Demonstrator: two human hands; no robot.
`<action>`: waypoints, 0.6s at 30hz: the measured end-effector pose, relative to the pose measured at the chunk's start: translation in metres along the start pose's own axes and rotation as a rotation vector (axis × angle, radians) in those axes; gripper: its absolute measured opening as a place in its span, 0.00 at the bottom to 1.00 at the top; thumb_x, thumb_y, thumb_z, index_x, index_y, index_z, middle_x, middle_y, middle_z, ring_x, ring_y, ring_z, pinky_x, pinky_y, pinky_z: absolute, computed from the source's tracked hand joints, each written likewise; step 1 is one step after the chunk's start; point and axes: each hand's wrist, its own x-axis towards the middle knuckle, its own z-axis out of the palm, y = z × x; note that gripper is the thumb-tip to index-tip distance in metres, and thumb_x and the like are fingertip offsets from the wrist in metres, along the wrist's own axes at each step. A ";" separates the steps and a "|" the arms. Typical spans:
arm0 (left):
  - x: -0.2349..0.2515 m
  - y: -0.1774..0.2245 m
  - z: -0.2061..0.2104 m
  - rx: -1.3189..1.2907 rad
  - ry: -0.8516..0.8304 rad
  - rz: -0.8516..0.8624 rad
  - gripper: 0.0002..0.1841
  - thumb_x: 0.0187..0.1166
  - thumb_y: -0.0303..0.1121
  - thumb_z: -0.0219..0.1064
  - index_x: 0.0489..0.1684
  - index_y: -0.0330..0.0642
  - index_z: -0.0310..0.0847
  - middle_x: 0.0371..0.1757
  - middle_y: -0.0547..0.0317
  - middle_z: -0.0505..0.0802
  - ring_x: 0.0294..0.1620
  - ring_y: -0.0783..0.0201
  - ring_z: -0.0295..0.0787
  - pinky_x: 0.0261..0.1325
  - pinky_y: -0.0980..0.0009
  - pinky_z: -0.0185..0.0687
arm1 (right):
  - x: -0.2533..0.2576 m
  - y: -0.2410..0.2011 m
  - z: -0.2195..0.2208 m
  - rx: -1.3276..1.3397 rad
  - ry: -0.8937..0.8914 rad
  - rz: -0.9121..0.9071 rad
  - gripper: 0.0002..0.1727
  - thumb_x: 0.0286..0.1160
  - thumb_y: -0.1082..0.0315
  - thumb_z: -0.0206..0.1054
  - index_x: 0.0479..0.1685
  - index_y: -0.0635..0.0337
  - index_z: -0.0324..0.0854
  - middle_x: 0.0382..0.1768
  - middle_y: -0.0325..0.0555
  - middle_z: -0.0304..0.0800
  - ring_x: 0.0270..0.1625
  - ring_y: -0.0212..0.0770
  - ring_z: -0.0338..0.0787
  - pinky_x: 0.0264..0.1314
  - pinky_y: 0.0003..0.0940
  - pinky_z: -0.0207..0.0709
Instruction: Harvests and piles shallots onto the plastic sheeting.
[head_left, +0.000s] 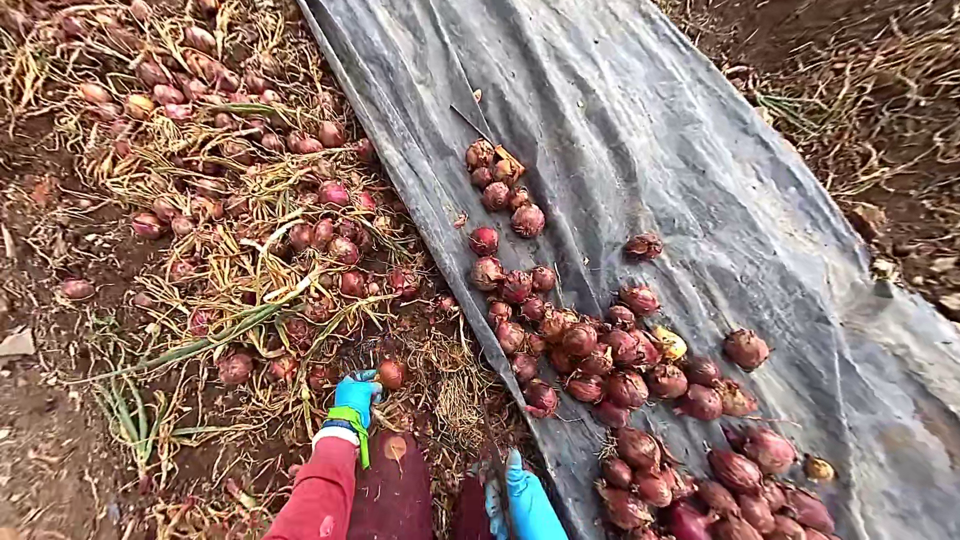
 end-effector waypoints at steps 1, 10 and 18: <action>0.000 -0.017 -0.006 -0.056 -0.054 -0.095 0.18 0.73 0.26 0.76 0.61 0.32 0.84 0.49 0.43 0.91 0.40 0.55 0.86 0.45 0.57 0.84 | 0.008 -0.004 0.002 0.000 -0.014 0.002 0.50 0.87 0.31 0.22 0.35 0.63 0.82 0.19 0.50 0.86 0.16 0.45 0.85 0.20 0.40 0.84; -0.113 0.051 -0.059 0.634 -0.259 0.472 0.37 0.63 0.67 0.78 0.64 0.48 0.87 0.54 0.56 0.96 0.61 0.59 0.93 0.72 0.49 0.84 | 0.024 -0.013 0.020 0.053 -0.128 0.006 0.49 0.86 0.28 0.26 0.42 0.63 0.81 0.19 0.51 0.86 0.17 0.47 0.86 0.19 0.42 0.85; -0.249 0.088 -0.084 1.048 -0.320 0.893 0.42 0.59 0.81 0.68 0.48 0.49 0.91 0.40 0.54 0.95 0.47 0.53 0.94 0.55 0.44 0.88 | -0.051 -0.057 0.027 -0.070 -0.143 -0.483 0.51 0.74 0.17 0.35 0.28 0.56 0.83 0.12 0.42 0.79 0.12 0.40 0.80 0.16 0.39 0.79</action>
